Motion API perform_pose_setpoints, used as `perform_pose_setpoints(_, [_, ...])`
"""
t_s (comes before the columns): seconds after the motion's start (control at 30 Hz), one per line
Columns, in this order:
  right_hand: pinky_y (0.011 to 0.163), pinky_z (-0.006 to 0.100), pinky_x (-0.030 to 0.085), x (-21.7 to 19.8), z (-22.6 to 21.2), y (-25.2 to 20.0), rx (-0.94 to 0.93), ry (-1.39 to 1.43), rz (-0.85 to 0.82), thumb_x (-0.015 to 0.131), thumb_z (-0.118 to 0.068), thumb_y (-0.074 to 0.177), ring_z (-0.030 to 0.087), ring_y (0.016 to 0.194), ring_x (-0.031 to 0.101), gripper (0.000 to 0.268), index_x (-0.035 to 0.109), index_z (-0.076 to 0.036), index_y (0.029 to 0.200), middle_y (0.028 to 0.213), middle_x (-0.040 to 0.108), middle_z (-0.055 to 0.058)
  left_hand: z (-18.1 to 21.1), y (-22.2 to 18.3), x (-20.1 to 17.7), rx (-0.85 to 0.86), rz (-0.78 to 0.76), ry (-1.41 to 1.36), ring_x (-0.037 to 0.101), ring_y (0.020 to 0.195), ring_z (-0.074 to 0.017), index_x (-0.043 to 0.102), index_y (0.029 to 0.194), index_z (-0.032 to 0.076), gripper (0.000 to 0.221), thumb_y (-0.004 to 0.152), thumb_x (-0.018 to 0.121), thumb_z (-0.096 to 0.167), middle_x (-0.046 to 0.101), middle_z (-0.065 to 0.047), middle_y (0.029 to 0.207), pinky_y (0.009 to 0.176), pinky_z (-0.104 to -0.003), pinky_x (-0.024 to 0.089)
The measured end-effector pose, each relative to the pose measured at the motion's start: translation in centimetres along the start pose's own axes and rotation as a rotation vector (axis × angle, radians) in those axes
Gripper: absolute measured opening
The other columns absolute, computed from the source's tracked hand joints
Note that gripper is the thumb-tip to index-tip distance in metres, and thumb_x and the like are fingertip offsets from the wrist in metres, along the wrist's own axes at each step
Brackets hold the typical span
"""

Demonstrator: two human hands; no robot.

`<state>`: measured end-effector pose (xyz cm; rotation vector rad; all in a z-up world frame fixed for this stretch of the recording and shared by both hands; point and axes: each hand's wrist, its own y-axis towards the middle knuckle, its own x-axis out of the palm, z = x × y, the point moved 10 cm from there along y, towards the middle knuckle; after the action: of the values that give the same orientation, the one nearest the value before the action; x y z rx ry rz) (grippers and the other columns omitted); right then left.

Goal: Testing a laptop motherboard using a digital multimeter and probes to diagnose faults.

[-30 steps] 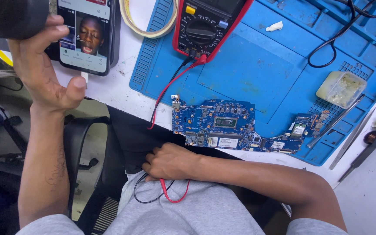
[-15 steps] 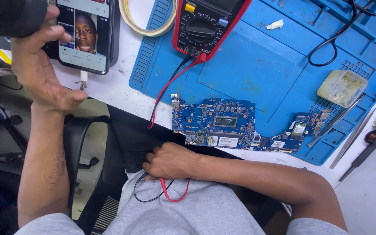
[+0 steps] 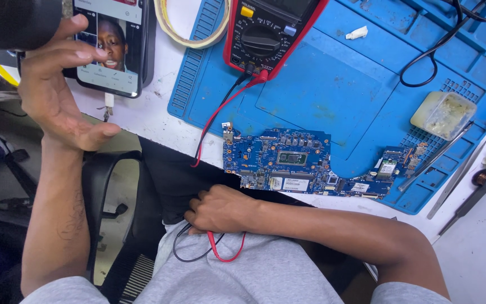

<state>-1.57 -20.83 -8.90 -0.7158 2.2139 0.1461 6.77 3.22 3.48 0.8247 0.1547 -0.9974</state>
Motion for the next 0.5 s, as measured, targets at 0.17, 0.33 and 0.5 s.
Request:
perform_pose_setpoints(0.17, [0.053, 0.045, 0.051, 0.09, 0.07, 0.03, 0.001, 0.003, -0.004, 0.047, -0.051, 0.106, 0.031, 0.076, 0.07, 0.044, 0.067, -0.012, 0.101, 0.092, 0.072, 0.009, 0.03, 0.08, -0.29, 0.034, 0.044, -0.024, 0.056, 0.13, -0.0507, 0.042, 0.129, -0.009, 0.074, 0.086, 0.067, 0.046, 0.052, -0.038, 0.125, 0.118, -0.06, 0.043])
perform_pose_setpoints(0.33, [0.051, 0.045, 0.05, 0.12, 0.14, 0.0, 0.005, 0.013, 0.009, 0.047, -0.05, 0.106, 0.03, 0.073, 0.068, 0.043, 0.067, -0.013, 0.1, 0.09, 0.071, 0.008, 0.02, 0.01, -0.88, 0.063, 0.08, 0.164, 0.059, 0.119, -0.0515, 0.053, 0.12, -0.017, 0.074, 0.093, 0.061, 0.051, 0.053, -0.037, 0.123, 0.107, -0.063, 0.052])
perform_pose_setpoints(0.5, [0.051, 0.046, 0.051, 0.15, 0.13, 0.03, 0.004, 0.014, 0.012, 0.046, -0.05, 0.106, 0.032, 0.074, 0.069, 0.044, 0.066, -0.012, 0.098, 0.09, 0.072, 0.009, 0.17, 0.49, -0.02, 0.031, 0.008, 0.15, 0.058, 0.125, -0.0524, 0.041, 0.128, -0.01, 0.073, 0.092, 0.066, 0.048, 0.055, -0.039, 0.129, 0.112, -0.06, 0.044])
